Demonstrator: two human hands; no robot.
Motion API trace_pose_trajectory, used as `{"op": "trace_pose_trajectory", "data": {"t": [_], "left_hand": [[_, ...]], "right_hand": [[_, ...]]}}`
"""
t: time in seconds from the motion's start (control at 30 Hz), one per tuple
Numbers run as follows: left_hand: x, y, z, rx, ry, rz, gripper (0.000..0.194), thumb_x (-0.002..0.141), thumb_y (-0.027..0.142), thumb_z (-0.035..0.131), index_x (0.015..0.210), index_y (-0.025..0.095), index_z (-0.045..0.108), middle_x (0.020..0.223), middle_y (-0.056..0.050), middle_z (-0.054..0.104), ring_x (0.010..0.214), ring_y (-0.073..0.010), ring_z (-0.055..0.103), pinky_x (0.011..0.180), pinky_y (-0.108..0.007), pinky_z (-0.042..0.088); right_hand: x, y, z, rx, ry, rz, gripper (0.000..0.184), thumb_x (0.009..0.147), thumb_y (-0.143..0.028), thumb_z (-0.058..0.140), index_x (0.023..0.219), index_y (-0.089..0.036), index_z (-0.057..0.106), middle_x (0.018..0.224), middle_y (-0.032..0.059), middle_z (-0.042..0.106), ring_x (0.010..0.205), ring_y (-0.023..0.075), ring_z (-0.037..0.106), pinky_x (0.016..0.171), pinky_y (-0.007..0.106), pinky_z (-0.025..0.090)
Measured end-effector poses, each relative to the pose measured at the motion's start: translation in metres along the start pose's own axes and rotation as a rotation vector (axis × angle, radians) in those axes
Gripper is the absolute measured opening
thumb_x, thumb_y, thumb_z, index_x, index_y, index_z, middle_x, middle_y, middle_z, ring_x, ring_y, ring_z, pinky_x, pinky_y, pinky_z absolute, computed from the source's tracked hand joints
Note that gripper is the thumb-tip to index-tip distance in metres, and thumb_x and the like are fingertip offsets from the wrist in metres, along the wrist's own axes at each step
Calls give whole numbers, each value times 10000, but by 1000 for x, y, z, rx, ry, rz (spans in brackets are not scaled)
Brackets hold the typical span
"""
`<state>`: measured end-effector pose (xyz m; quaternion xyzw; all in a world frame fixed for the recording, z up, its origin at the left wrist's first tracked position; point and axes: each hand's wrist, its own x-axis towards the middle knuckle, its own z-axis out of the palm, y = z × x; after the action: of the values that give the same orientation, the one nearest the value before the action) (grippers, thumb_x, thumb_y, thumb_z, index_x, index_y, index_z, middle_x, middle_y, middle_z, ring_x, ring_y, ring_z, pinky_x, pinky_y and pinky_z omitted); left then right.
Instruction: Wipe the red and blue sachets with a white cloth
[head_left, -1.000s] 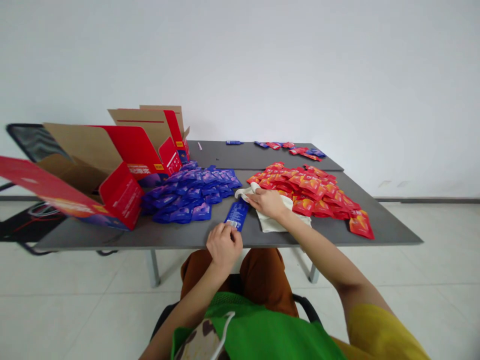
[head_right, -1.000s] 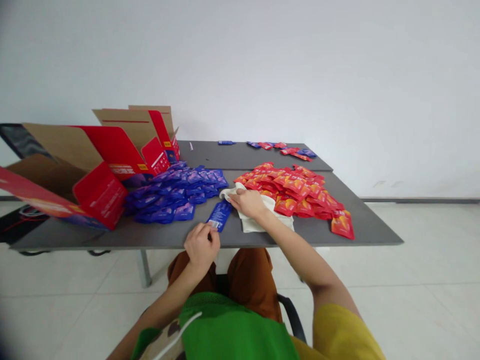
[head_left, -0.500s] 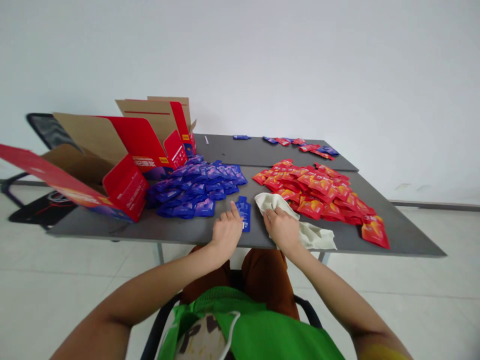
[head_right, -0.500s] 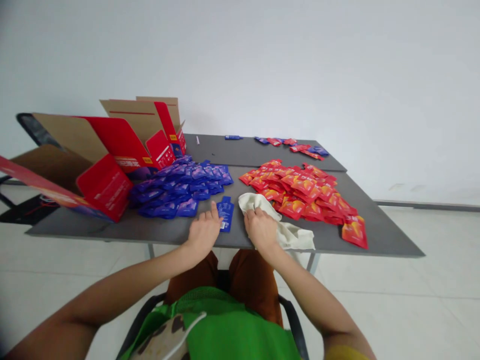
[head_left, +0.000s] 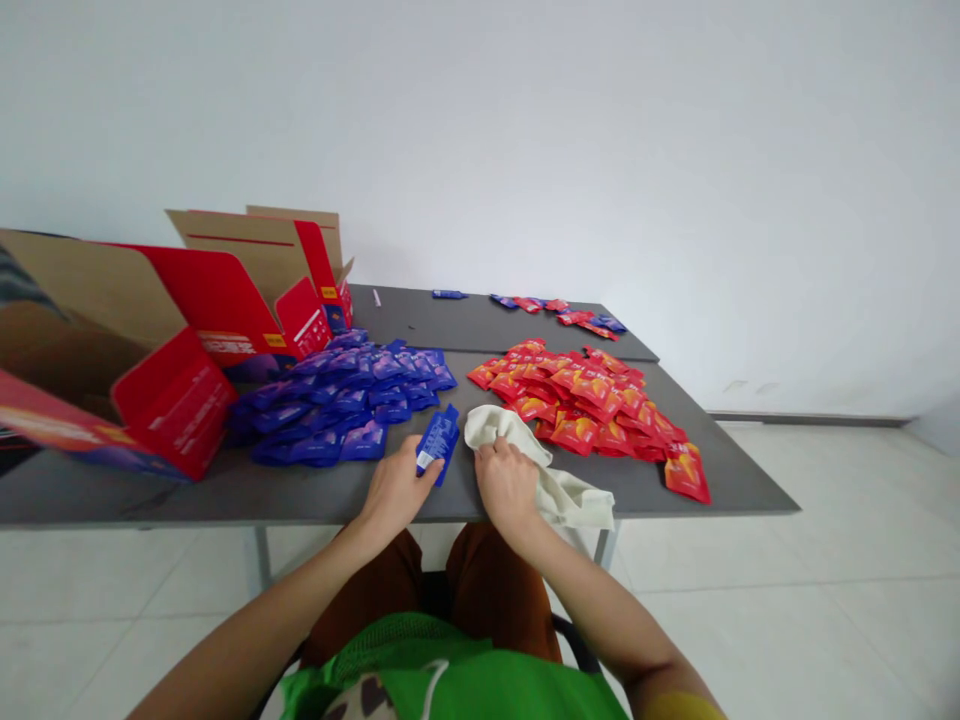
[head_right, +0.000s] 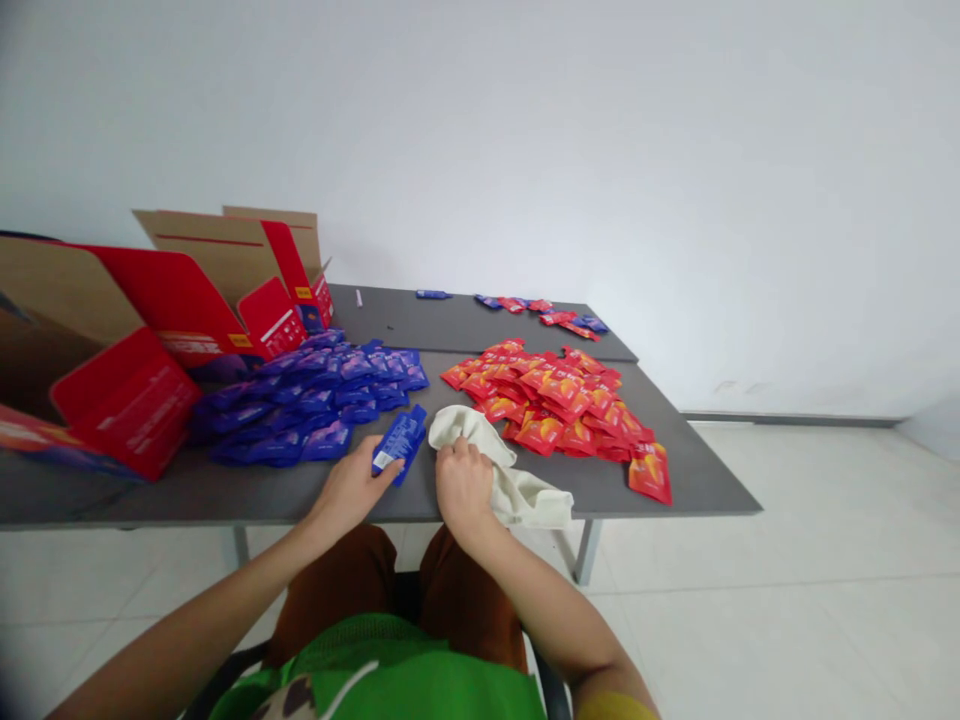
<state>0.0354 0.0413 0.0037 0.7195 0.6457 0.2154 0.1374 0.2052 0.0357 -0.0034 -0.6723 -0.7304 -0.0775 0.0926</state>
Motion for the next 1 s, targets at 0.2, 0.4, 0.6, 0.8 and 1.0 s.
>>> {"op": "trace_pose_trajectory", "data": {"t": [0.2,0.4,0.6,0.8,1.0], "left_hand": [[-4,-8,-42,99,312,36,409,966,391,298,1220,206,561,1043,-77,685,932,-227,640,787,-303,434],[44,-49,-114,434,482,-25,499,959,368,239,1367,211,481,1038,-131,637,945,-286,595,801,-381,376],[101,-95,-135,644,200,105,482,926,317,284,1290,132,541,1036,-182,626,992,-306,581,863,-414,342],[122,-107,-138,595,-33,170,484,899,421,365,1295,204,537,1169,-131,641,1078,-274,578,887,-353,385],[143,-85,-175,679,174,166,423,885,317,340,1159,225,649,1019,-107,697,956,-294,635,801,-368,416]], "right_hand": [[-2,-5,1,14,48,-21,261,976,-282,401,912,-180,633,897,98,593,837,224,583,668,305,445],[-7,-6,2,7,114,37,331,997,-324,352,903,-195,643,854,74,594,742,191,595,607,261,383],[-9,-6,2,-26,156,53,348,1000,-365,350,929,-204,651,849,67,598,718,183,596,556,247,325],[-9,-5,4,-38,160,58,336,991,-367,372,913,-202,654,840,73,600,693,175,606,544,242,337],[-2,-4,-2,34,34,43,319,983,-340,386,911,-207,667,843,75,625,681,178,631,529,226,360]]}}
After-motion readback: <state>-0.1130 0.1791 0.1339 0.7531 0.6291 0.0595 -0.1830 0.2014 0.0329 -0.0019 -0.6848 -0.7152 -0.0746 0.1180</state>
